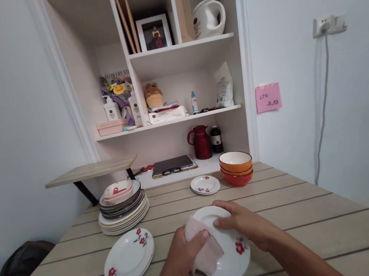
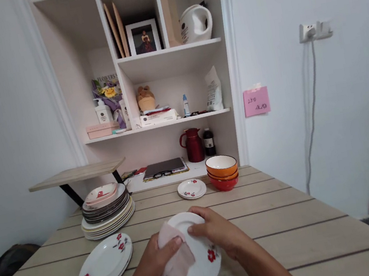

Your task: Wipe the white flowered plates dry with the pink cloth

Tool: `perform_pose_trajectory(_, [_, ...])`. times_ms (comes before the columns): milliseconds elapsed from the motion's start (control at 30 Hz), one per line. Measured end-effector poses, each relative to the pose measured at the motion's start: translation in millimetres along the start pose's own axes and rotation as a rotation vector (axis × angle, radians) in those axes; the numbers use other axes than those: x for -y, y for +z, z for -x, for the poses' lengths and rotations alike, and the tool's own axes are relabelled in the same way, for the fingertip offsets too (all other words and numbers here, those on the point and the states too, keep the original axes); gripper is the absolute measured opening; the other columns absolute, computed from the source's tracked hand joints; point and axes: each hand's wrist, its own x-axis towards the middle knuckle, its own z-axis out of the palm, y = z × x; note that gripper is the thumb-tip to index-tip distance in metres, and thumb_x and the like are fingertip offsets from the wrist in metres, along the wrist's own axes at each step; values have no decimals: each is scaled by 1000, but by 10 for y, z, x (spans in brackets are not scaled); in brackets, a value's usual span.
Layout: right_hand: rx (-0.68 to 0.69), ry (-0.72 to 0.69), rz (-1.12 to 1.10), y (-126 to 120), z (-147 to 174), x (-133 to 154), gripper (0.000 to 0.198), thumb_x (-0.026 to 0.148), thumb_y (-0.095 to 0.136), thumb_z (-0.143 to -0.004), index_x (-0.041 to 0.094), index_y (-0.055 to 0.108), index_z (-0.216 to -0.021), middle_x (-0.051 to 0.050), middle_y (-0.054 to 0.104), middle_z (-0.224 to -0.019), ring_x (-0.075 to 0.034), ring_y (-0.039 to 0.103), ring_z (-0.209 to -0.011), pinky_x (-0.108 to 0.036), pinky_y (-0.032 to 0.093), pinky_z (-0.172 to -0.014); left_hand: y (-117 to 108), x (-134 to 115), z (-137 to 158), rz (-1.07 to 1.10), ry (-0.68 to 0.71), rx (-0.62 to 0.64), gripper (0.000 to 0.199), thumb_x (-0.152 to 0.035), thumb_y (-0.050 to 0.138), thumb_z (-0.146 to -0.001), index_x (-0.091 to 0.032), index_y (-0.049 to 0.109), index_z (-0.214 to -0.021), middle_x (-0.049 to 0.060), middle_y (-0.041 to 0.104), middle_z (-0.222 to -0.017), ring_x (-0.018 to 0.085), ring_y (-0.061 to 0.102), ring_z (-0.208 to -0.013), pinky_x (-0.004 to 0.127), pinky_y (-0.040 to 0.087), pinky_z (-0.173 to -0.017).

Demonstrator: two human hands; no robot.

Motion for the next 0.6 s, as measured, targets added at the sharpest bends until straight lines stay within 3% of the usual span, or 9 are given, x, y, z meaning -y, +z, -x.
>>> perform_pose_trajectory(267, [44, 8, 30, -1, 29, -10, 20, 22, 68, -65, 21, 63, -84, 2, 66, -69, -15, 57, -57, -23, 39, -51, -28, 54, -7, -20, 5, 75, 50, -50, 77, -64, -8, 73, -91, 12, 74, -84, 26, 68, -78, 30, 52, -68])
perform_pose_trajectory(600, [-150, -151, -159, 190, -176, -265, 20, 27, 70, -64, 20, 58, -79, 5, 60, -58, -12, 51, -47, -22, 36, -45, -25, 107, -144, 85, -17, -104, 58, -53, 79, -59, -8, 73, -94, 12, 75, -82, 26, 69, -75, 28, 52, -64])
